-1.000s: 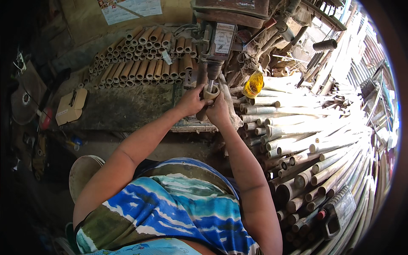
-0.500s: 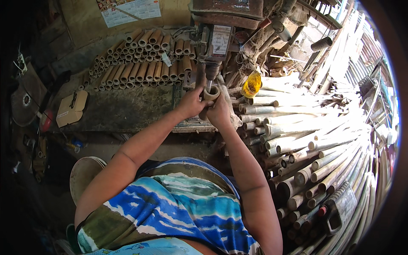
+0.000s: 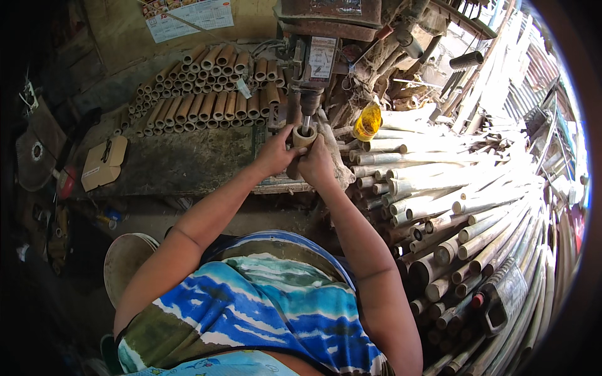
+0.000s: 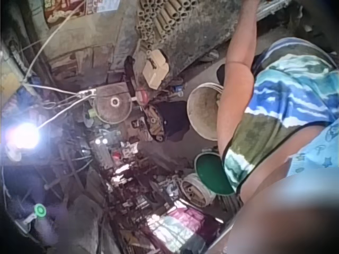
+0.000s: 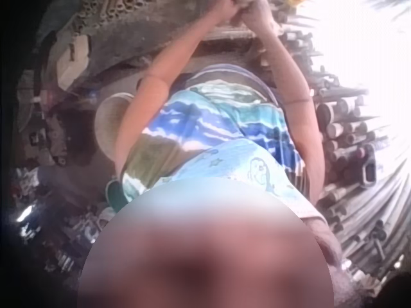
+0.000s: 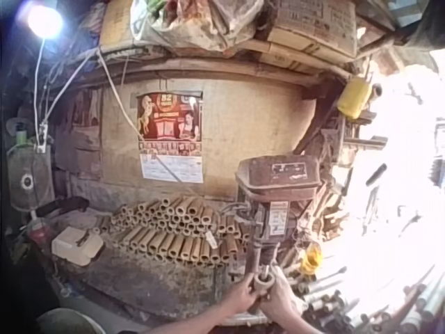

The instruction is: The person repeatedly picks short bamboo tubes from a bucket, positions each under a drill press, and drills a hole through the center. After drilling, the person places the finished tubes on a nearby table. The process is repeated for multiple tubes.

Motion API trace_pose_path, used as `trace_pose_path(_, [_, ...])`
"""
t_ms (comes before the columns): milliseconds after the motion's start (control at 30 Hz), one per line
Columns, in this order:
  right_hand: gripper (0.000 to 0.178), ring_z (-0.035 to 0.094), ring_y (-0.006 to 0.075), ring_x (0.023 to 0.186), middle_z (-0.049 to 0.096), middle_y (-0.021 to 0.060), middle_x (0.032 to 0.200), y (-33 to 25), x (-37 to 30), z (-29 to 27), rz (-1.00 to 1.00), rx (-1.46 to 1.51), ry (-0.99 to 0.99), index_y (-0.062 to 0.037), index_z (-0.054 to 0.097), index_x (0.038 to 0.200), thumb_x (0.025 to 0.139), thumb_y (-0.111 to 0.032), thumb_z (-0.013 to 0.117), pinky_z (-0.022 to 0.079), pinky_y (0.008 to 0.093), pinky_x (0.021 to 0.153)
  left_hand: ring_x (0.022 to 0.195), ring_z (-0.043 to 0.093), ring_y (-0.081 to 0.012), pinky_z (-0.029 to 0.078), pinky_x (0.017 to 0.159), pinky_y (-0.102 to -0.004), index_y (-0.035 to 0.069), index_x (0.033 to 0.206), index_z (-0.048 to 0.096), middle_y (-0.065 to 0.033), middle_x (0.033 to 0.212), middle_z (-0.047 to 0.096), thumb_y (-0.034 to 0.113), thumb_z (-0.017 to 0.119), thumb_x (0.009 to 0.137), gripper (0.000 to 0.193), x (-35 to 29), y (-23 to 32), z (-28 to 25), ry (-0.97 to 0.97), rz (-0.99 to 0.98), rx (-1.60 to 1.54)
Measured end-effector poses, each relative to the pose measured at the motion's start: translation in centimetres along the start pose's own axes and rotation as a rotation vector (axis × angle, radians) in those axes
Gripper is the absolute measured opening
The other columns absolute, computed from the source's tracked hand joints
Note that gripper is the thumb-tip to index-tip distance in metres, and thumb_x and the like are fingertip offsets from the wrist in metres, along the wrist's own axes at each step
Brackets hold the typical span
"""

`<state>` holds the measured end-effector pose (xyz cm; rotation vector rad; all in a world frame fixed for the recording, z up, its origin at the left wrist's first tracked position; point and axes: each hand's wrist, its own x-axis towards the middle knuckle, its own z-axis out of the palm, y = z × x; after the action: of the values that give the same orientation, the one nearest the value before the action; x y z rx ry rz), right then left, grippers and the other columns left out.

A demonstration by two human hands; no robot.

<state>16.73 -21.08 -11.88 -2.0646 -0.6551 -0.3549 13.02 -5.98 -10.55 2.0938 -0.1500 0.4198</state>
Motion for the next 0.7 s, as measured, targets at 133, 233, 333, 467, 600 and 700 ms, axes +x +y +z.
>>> trace_pose_path(133, [0.058,0.062,0.046,0.111,0.065,0.0273,0.117,-0.2,0.3,0.2,0.084,-0.047,-0.042,-0.0023,0.043,0.138,0.082,-0.004,0.056,0.051,0.05,0.091,0.109,0.068,-0.036,0.052,0.088,-0.0417,0.011,0.137,0.05,-0.0175,0.118,0.07,0.021,0.08,0.086,0.06,0.1,-0.3,-0.3,0.012,-0.005,0.002])
trace_pose_path(233, [0.056,0.062,0.0473,0.11,0.065,0.0292,0.115,-0.7,0.7,0.5,0.08,-0.056,-0.032,-0.001,0.044,0.136,0.081,-0.004,0.057,0.05,0.0512,0.09,0.111,0.067,-0.0369,0.052,0.089,-0.0424,0.011,0.137,0.05,-0.0175,0.12,0.069,0.019,0.08,0.085,0.06,0.3,-0.3,-0.8,0.014,0.027,-0.03])
trace_pose_path(333, [0.054,0.062,0.0491,0.109,0.065,0.0308,0.113,-1.2,0.9,0.5,0.077,-0.04,-0.032,0.001,0.043,0.133,0.081,-0.005,0.058,0.05,0.0532,0.089,0.112,0.066,-0.0378,0.052,0.09,-0.0428,0.012,0.137,0.05,-0.0179,0.121,0.069,0.018,0.079,0.085,0.06,0.4,-0.3,-1.2,0.035,0.095,-0.07])
trace_pose_path(467, [0.047,0.061,0.0537,0.103,0.064,0.0341,0.11,-1.4,1.1,0.7,0.021,-0.057,-0.031,0.0015,0.039,0.128,0.086,-0.009,0.057,0.048,0.0586,0.087,0.114,0.066,-0.0371,0.052,0.092,-0.043,0.011,0.137,0.051,-0.0178,0.123,0.068,0.017,0.078,0.086,0.059,0.5,-0.4,-1.5,0.042,0.114,-0.063])
trace_pose_path(600, [0.054,0.06,0.0539,0.105,0.064,0.034,0.109,-1.5,1.7,0.8,-0.013,-0.065,-0.041,0.002,0.036,0.133,0.084,-0.007,0.057,0.048,0.0584,0.089,0.115,0.066,-0.0369,0.052,0.092,-0.043,0.009,0.137,0.05,-0.0185,0.125,0.068,0.016,0.078,0.086,0.058,0.7,-0.5,-1.7,0.028,0.078,-0.061])
trace_pose_path(700, [0.051,0.06,0.0527,0.106,0.065,0.0328,0.109,-1.5,2.2,0.7,-0.031,-0.075,-0.041,0.0017,0.041,0.13,0.083,-0.006,0.058,0.049,0.0571,0.089,0.115,0.066,-0.0363,0.052,0.093,-0.0425,0.008,0.138,0.05,-0.0189,0.125,0.067,0.015,0.077,0.086,0.059,1.0,-0.6,-1.8,0.044,0.111,-0.095])
